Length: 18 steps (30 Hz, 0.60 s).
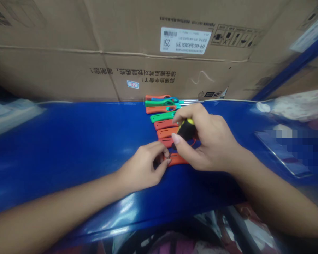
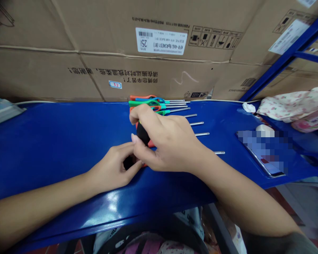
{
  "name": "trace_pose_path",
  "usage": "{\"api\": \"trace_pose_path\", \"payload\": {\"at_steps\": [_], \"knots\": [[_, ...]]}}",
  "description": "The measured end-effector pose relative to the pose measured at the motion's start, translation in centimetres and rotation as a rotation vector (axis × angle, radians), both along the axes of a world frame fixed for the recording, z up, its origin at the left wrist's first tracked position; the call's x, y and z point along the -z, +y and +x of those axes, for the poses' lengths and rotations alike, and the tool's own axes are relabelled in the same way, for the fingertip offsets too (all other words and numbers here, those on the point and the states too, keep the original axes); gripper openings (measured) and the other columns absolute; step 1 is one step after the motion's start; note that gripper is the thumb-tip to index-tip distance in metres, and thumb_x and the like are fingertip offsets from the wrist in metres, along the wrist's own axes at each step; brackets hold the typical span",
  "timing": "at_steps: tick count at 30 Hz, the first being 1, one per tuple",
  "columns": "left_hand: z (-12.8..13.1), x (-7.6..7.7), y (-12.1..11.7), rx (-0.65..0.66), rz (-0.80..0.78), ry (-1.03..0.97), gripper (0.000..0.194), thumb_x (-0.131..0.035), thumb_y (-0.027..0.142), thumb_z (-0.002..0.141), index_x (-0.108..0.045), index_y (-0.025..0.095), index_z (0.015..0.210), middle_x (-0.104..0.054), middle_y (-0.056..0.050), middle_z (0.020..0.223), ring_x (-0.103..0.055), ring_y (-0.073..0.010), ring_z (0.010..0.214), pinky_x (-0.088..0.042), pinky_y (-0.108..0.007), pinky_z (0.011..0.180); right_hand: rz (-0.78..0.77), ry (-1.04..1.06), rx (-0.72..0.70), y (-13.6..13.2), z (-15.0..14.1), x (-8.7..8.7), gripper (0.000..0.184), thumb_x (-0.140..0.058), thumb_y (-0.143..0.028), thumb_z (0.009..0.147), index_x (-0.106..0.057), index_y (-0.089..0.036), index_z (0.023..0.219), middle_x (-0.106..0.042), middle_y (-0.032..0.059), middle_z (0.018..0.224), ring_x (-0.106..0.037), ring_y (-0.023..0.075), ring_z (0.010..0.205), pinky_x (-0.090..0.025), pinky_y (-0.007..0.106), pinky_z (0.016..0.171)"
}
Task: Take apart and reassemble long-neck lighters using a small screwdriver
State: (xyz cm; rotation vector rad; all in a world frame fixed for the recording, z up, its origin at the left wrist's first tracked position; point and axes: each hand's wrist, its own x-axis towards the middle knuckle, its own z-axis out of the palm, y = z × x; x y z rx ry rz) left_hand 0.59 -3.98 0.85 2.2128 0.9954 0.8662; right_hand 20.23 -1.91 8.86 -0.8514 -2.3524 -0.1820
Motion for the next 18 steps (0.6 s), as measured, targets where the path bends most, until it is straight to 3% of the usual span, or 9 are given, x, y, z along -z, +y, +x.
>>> {"api": "trace_pose_path", "payload": {"at_steps": [4, 9, 13, 18], "knots": [[0.01, 0.04, 0.05, -0.001, 0.006, -0.002, 0.005, -0.059, 0.011, 0.086, -0.059, 0.017, 0.086, -0.060, 0.000, 0.079, -0.056, -0.0122, 0.067, -0.045, -0.024, 0.061, 0.017, 0.002, -0.023, -0.04, -0.01, -0.16, 0.025, -0.051, -0.038, 0.094, -0.054, -0.021, 0.111, -0.066, 0.0032, 0.094, -0.063, 0.0147, 0.072, -0.045, 0.026, 0.059], [0.04, 0.01, 0.06, -0.006, -0.017, 0.019, 0.006, -0.060, 0.012, 0.086, -0.061, 0.016, 0.090, -0.062, -0.001, 0.080, -0.057, -0.0123, 0.067, -0.046, -0.024, 0.061, 0.037, 0.014, -0.046, -0.08, -0.02, -0.35, 0.018, -0.044, -0.029, 0.096, -0.057, -0.021, 0.105, -0.066, 0.0037, 0.095, -0.065, 0.0150, 0.079, -0.047, 0.026, 0.064], [0.03, -0.02, 0.10, -0.009, -0.009, 0.014, 0.006, -0.060, 0.011, 0.085, -0.061, 0.016, 0.089, -0.063, -0.001, 0.080, -0.058, -0.0121, 0.067, -0.046, -0.024, 0.061, 0.067, 0.036, -0.010, 0.11, -0.18, -0.12, 0.019, -0.053, -0.038, 0.095, -0.057, -0.021, 0.101, -0.066, 0.0019, 0.090, -0.063, 0.0132, 0.070, -0.045, 0.025, 0.057], [-0.12, -0.52, 0.14, -0.006, -0.086, 0.043, 0.005, -0.060, 0.012, 0.086, -0.063, 0.016, 0.087, -0.064, -0.002, 0.083, -0.060, -0.0127, 0.069, -0.049, -0.025, 0.065, 0.070, 0.252, 0.078, 0.50, 0.25, -0.58, 0.007, -0.060, -0.027, 0.090, -0.055, -0.023, 0.090, -0.061, -0.0027, 0.078, -0.056, 0.0109, 0.062, -0.045, 0.025, 0.056]]}}
